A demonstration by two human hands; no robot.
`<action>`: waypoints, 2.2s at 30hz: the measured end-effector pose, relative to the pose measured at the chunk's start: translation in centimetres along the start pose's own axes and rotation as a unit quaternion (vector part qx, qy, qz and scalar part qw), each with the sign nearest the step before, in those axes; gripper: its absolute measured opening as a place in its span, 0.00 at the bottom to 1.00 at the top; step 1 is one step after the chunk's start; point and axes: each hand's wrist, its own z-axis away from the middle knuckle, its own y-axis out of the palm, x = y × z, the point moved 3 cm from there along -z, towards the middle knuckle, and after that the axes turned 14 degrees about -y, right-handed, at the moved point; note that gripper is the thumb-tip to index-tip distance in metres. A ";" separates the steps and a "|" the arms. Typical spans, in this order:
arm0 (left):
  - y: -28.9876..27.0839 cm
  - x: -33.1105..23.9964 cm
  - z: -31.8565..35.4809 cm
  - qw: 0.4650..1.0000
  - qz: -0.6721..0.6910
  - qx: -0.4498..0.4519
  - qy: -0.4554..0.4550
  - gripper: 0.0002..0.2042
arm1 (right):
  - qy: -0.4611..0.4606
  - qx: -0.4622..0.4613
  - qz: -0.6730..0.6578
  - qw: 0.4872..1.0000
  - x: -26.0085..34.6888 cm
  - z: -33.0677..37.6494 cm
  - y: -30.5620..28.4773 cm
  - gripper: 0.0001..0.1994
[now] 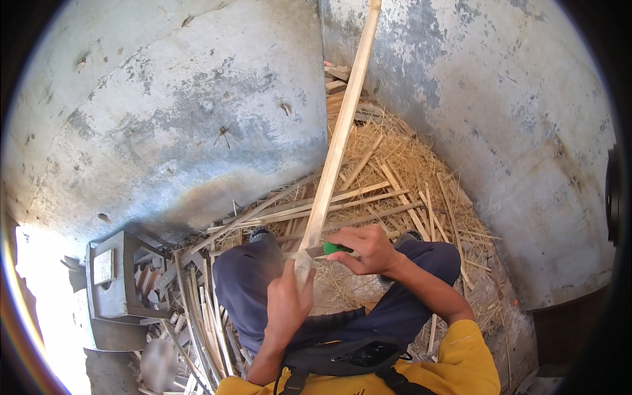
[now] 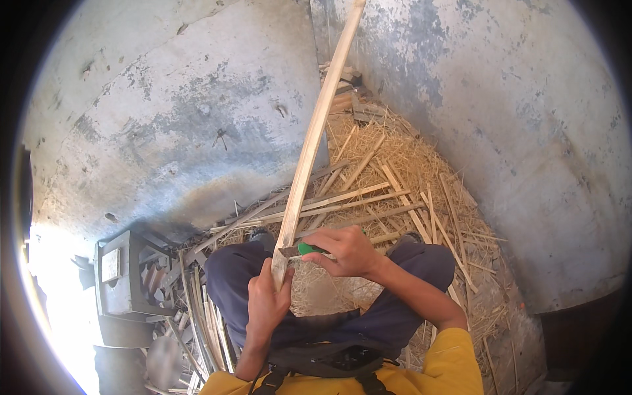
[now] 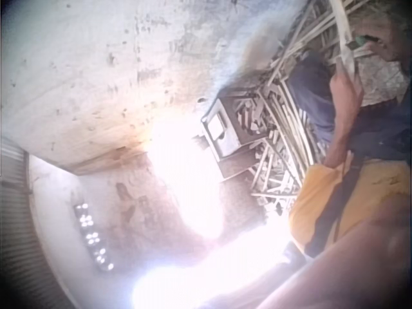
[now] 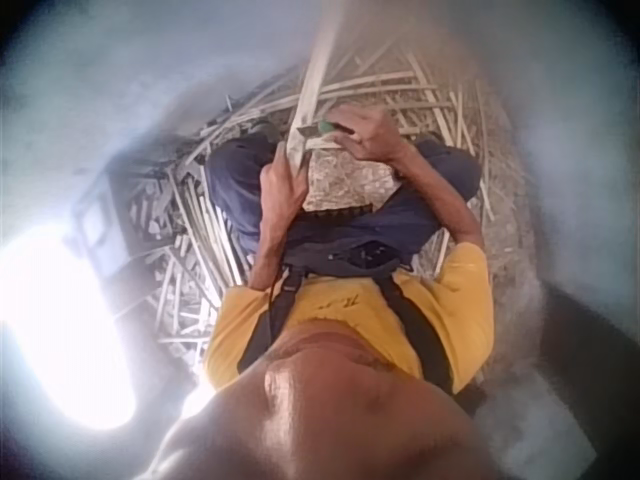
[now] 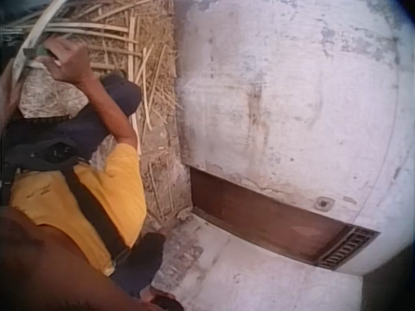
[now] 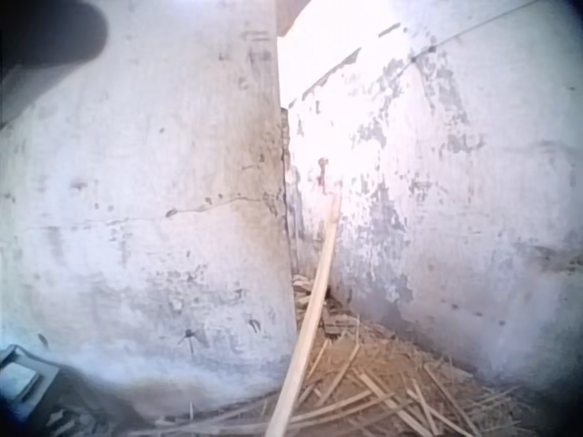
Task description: The person strips thin layers of wood from a long bamboo pole using a utility knife while sitting on the floor.
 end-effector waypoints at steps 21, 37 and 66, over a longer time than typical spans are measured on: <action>0.2 0.2 -0.5 0.993 0.099 0.053 -0.039 0.12 | 0.008 -0.008 0.062 0.998 0.7 -0.4 0.2 0.16; -0.4 2.0 1.8 0.987 0.077 0.112 -0.091 0.13 | 0.127 -0.090 0.131 0.979 -3.9 -0.1 -3.8 0.13; -1.3 5.7 3.6 0.972 0.047 0.195 -0.121 0.14 | 0.202 -0.083 0.164 0.962 -10.5 0.9 -7.2 0.18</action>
